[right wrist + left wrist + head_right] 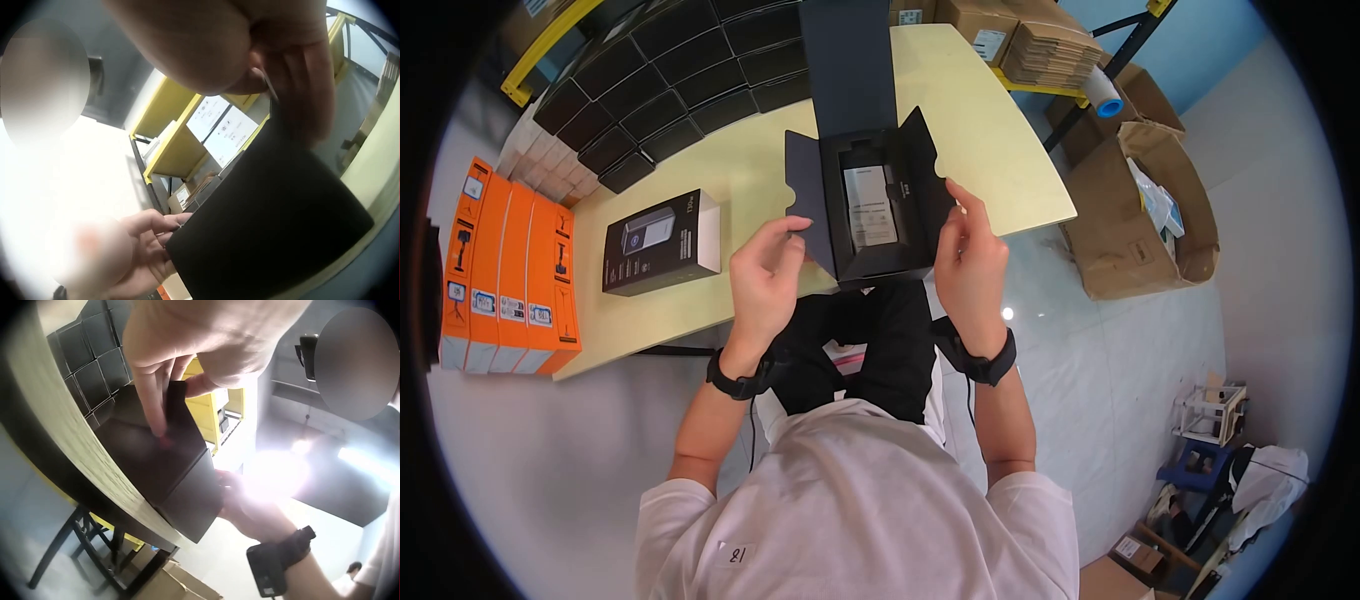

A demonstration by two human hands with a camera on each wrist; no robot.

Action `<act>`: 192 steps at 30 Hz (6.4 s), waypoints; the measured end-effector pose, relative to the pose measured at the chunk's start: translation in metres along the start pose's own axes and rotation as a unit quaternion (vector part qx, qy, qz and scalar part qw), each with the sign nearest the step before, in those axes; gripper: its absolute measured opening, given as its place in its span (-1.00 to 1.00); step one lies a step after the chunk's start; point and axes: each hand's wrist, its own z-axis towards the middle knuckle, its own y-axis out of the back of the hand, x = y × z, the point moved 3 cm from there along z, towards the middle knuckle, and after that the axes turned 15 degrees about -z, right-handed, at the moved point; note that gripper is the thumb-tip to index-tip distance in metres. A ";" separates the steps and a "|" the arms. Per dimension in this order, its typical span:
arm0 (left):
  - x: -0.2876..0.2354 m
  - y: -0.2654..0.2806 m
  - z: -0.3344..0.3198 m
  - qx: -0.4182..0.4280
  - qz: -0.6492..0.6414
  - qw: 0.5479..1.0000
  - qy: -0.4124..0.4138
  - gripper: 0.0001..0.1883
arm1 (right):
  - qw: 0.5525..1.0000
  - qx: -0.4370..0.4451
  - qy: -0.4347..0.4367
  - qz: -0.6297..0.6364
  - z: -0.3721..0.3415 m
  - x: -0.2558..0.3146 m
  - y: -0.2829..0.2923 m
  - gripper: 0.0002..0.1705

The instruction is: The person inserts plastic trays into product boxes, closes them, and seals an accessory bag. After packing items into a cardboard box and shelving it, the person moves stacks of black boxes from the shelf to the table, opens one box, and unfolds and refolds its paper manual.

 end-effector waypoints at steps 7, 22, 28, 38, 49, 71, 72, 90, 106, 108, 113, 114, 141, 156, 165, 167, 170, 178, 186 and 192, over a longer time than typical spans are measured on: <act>0.009 -0.001 -0.009 -0.014 -0.080 0.997 0.018 -0.86 | 0.959 0.061 -0.136 0.241 0.014 -0.033 -0.017 -0.67; -0.018 -0.014 0.003 0.081 0.133 0.985 -0.073 -0.85 | 0.902 0.190 0.351 -0.165 0.011 0.042 0.013 -0.62; -0.015 -0.012 -0.001 0.058 0.105 0.992 -0.049 -0.87 | 0.902 0.086 0.387 -0.169 -0.009 0.020 0.011 -0.82; -0.018 -0.021 -0.014 0.100 0.082 0.989 -0.076 -0.68 | 0.970 -0.021 0.238 -0.052 -0.036 -0.002 0.010 -0.77; -0.064 0.105 -0.014 -0.029 0.543 0.812 -0.210 -0.55 | 0.980 0.170 -0.096 0.044 0.014 -0.018 -0.010 -0.56; -0.069 0.066 -0.025 0.066 0.428 0.882 -0.188 -0.54 | 0.866 0.359 0.346 0.030 0.041 0.095 -0.035 -0.74; -0.065 0.069 -0.024 0.046 0.449 0.865 -0.220 -0.50 | 0.850 0.402 0.339 0.030 0.046 0.100 -0.039 -0.69; -0.034 0.184 -0.026 0.000 -0.015 0.995 -0.101 -0.83 | 0.726 0.563 0.381 -0.100 0.025 0.107 -0.053 -0.64; -0.022 0.115 -0.011 0.159 0.219 0.960 0.075 -0.42 | 0.689 0.572 0.432 -0.107 0.026 0.120 -0.060 -0.33; -0.014 0.117 -0.011 0.157 0.283 0.946 0.028 -0.48 | 0.727 0.557 0.364 -0.172 0.009 0.129 -0.059 0.13; -0.005 0.125 -0.013 0.147 0.399 0.903 0.060 -0.58 | 0.798 0.357 0.451 -0.182 -0.018 0.118 -0.063 -0.45; -0.012 0.123 -0.014 0.109 0.372 0.922 -0.001 -0.57 | 0.793 0.360 0.445 -0.207 -0.019 0.118 -0.063 -0.43; -0.028 0.112 -0.017 0.020 0.272 0.940 -0.204 -0.59 | 0.784 0.419 0.435 -0.148 -0.004 0.125 -0.062 -0.10; -0.005 0.125 -0.018 0.062 -0.077 0.989 -0.113 -0.50 | 0.914 0.319 0.243 -0.066 -0.037 0.165 -0.109 -0.50; -0.010 0.124 -0.017 0.041 0.110 0.973 -0.198 -0.42 | 0.943 0.217 0.240 -0.080 -0.044 0.173 -0.103 -0.59; -0.012 0.123 -0.016 0.032 0.154 0.966 -0.205 -0.39 | 0.944 0.197 0.251 -0.088 -0.044 0.173 -0.102 -0.61; -0.021 0.122 -0.016 0.036 0.164 0.964 -0.205 -0.43 | 0.949 0.162 0.255 -0.086 -0.047 0.171 -0.104 -0.65; -0.014 0.125 -0.018 0.023 -0.199 0.978 -0.055 -0.35 | 0.923 0.094 0.365 -0.082 -0.004 0.163 -0.061 -0.88; -0.014 0.124 -0.017 0.019 0.197 0.970 -0.139 -0.23 | 0.820 0.078 0.524 -0.219 0.021 0.144 -0.062 -0.66; -0.005 0.130 -0.020 0.013 0.104 0.991 -0.088 -0.26 | 0.777 0.031 0.566 -0.274 0.022 0.141 -0.073 -0.76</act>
